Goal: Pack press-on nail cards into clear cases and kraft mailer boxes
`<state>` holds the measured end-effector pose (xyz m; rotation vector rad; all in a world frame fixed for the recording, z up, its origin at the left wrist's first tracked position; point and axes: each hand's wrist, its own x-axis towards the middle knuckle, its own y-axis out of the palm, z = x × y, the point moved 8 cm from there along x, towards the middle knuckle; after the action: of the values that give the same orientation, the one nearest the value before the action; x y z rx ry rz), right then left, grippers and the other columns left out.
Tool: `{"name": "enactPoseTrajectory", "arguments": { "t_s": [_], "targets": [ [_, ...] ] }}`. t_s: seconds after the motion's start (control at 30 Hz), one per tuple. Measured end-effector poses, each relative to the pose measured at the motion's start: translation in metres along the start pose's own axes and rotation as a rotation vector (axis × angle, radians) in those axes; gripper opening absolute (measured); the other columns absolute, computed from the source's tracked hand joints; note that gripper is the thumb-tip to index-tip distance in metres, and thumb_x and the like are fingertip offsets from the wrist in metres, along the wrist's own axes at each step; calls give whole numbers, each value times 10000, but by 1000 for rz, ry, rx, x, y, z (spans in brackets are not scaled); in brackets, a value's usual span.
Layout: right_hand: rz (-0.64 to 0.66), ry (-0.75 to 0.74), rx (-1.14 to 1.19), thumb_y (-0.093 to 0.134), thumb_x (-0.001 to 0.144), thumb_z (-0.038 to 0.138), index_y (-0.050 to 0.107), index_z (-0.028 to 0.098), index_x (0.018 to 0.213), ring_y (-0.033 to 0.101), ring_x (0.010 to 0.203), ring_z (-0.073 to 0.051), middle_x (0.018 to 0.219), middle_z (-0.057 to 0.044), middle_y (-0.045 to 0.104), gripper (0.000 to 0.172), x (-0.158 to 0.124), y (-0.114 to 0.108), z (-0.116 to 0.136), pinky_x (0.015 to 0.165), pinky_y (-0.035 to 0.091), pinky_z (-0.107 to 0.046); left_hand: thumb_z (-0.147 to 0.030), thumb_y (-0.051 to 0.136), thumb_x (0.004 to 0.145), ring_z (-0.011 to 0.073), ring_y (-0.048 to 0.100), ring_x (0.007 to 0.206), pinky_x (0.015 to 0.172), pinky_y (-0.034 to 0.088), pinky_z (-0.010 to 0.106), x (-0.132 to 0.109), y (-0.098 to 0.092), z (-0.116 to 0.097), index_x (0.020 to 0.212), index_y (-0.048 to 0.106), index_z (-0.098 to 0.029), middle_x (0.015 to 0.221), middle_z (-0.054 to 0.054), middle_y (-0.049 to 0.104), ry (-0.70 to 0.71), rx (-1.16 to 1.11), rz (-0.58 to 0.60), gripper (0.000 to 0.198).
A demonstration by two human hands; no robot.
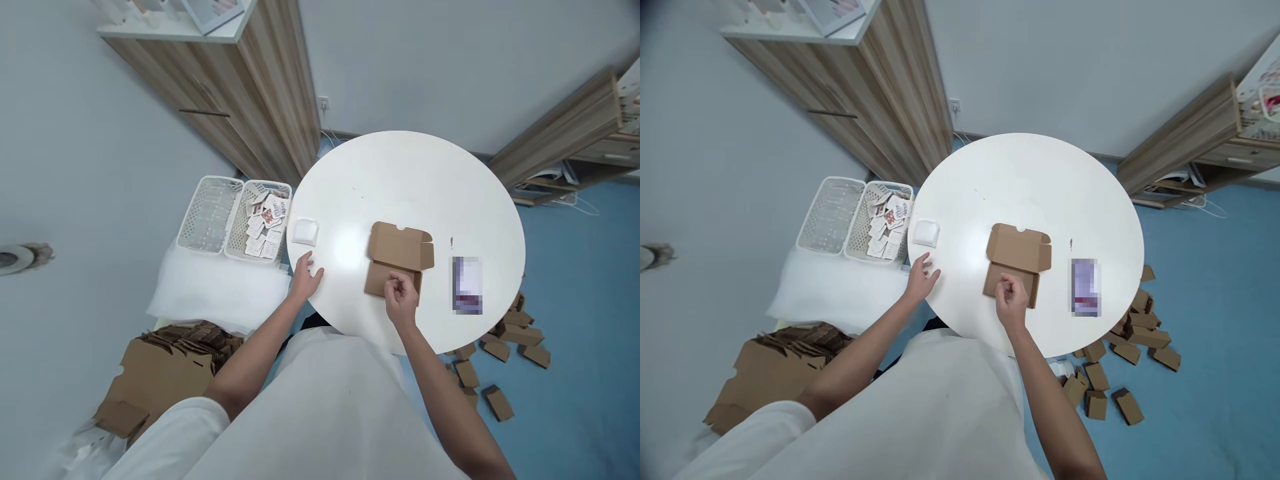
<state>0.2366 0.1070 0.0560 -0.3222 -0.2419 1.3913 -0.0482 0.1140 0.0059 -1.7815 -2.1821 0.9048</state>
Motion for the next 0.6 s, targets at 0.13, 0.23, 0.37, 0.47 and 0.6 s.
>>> {"name": "enactPoseTrajectory", "arguments": {
  "t_s": [0.13, 0.23, 0.37, 0.47, 0.6],
  "targets": [
    [365, 142, -40, 505, 760, 318, 538, 194, 1024, 531, 679, -123, 927, -57, 593, 294, 6, 83, 13, 658, 472, -308, -307, 546, 766, 254, 332, 1253, 1001, 324, 413, 27, -30, 16, 1266, 366, -194, 1338, 130, 341, 19, 40, -23, 543],
    [499, 260, -89, 554, 726, 337, 510, 225, 1098, 559, 855, -161, 1116, -76, 551, 391, 11, 131, 16, 753, 472, -346, -336, 540, 773, 261, 214, 1318, 1061, 228, 418, 46, -35, 21, 1286, 345, -182, 1412, 141, 232, -7, 40, 48, 570],
    [555, 372, -38, 572, 720, 375, 465, 278, 1175, 459, 1117, -213, 1296, -52, 444, 477, 28, 177, 19, 870, 433, -381, -378, 524, 781, 270, 99, 1351, 1076, 167, 440, 64, -30, 20, 1340, 243, -183, 1463, 141, 106, -79, -8, 146, 656],
    [540, 433, 37, 562, 731, 398, 427, 308, 1213, 388, 1196, -219, 1347, -30, 388, 509, 42, 202, 18, 912, 405, -394, -352, 507, 790, 268, 47, 1357, 1081, 128, 450, 73, -25, 22, 1361, 176, -167, 1468, 148, 92, -126, -40, 172, 685],
    [509, 460, 109, 567, 723, 385, 420, 293, 1205, 367, 1209, -205, 1315, -35, 415, 512, 48, 225, 15, 941, 380, -384, -264, 504, 778, 264, 84, 1354, 1089, 111, 439, 78, -22, 28, 1352, 215, -179, 1450, 122, 195, -145, -70, 180, 648]
  ]
}}
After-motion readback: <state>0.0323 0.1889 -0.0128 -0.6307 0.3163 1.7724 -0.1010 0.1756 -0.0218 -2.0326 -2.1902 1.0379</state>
